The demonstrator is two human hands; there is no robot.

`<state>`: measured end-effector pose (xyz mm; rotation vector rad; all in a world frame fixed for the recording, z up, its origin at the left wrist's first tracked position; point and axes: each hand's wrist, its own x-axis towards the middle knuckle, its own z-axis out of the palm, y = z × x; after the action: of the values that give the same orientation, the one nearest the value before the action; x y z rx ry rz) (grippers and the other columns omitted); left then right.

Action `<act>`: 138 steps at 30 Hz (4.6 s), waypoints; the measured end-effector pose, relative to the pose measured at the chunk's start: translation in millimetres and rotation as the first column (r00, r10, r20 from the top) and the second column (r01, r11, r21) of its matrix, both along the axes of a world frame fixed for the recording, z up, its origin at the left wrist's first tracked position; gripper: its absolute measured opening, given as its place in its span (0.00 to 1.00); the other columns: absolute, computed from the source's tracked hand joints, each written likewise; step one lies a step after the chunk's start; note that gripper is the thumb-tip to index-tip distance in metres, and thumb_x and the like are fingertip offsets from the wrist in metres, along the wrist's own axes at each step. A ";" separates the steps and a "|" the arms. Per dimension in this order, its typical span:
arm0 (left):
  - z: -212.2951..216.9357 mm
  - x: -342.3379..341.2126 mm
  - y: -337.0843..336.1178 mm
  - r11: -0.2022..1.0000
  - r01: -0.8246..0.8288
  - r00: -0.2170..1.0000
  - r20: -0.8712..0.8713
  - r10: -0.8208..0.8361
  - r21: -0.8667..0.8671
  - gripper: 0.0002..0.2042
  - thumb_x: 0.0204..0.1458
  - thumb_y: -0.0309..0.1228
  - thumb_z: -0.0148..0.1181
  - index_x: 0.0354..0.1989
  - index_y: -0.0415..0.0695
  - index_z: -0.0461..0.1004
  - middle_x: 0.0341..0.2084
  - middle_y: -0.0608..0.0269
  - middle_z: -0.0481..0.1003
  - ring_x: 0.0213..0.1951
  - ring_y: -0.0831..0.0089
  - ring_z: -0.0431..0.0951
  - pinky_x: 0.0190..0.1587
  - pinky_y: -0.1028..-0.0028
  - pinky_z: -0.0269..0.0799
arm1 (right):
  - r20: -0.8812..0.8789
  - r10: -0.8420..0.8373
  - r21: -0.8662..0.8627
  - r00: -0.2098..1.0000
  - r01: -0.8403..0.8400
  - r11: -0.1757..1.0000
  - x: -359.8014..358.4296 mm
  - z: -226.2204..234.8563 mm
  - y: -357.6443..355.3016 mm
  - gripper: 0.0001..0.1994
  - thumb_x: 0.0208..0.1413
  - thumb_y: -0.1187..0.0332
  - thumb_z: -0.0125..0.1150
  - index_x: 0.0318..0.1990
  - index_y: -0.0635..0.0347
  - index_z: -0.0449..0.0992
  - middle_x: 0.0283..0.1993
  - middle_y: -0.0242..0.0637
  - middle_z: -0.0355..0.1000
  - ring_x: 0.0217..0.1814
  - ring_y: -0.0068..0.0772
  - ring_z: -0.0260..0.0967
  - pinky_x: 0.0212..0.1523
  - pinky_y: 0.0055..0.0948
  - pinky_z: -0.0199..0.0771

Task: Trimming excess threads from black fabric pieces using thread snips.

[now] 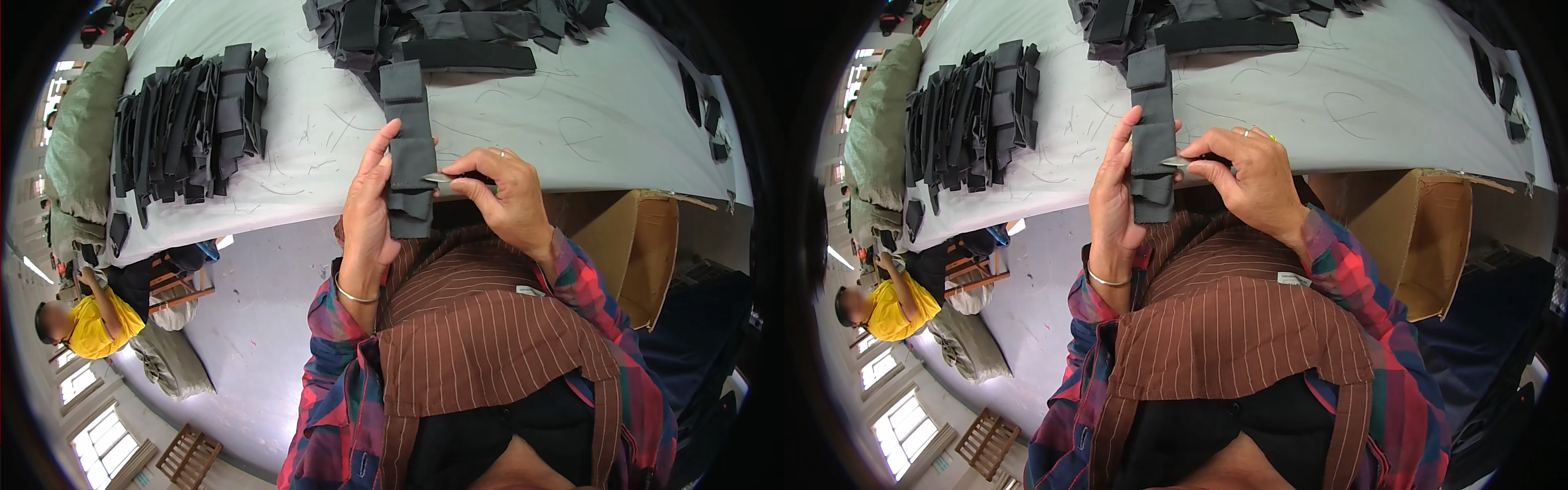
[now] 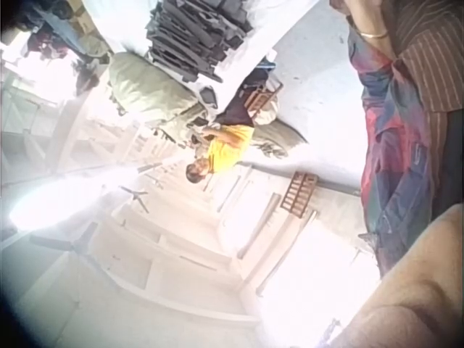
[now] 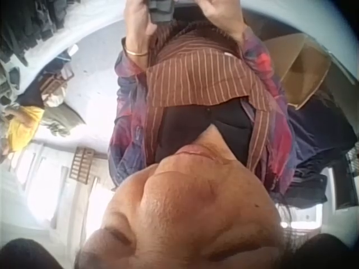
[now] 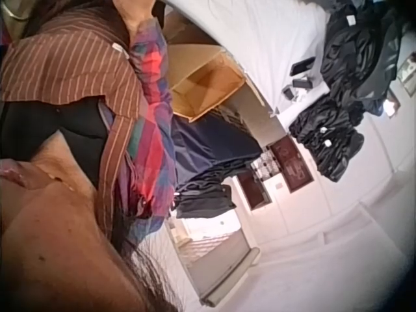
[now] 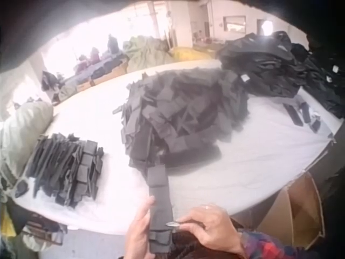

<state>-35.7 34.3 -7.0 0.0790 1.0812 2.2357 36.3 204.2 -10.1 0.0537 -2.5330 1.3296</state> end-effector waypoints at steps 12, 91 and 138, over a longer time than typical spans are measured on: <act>-1.0 6.4 -2.5 0.981 -0.001 1.000 -0.030 -0.005 -0.195 0.20 0.63 0.36 0.47 0.61 0.41 0.64 0.45 0.60 0.73 0.43 0.80 0.73 0.47 0.80 0.69 | -0.043 -0.052 -0.398 0.998 0.031 0.917 -11.6 -1.6 -10.6 0.09 0.49 0.72 0.66 0.39 0.59 0.77 0.34 0.34 0.76 0.31 0.27 0.74 0.32 0.23 0.72; -10.0 5.4 -5.0 0.912 -0.166 0.942 -0.335 0.034 -0.374 0.07 0.59 0.27 0.56 0.36 0.35 0.77 0.27 0.75 0.73 0.29 0.89 0.66 0.32 0.86 0.61 | -0.350 -0.087 0.324 0.933 0.208 0.923 -12.2 17.3 17.5 0.12 0.44 0.65 0.68 0.39 0.46 0.79 0.24 0.24 0.65 0.24 0.29 0.57 0.29 0.29 0.53; 17.5 13.9 -2.5 0.994 0.107 0.991 -0.075 -0.109 -0.022 0.20 0.62 0.29 0.41 0.62 0.47 0.51 0.44 0.49 0.70 0.33 0.63 0.77 0.30 0.65 0.82 | -0.089 0.073 -0.147 0.993 -0.086 0.985 -24.0 23.1 -8.4 0.15 0.44 0.76 0.63 0.43 0.53 0.78 0.39 0.35 0.74 0.36 0.33 0.73 0.35 0.28 0.72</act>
<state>-21.8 31.7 10.6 0.2119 1.1112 2.1407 12.3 195.9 13.0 0.1775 -2.3766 1.5132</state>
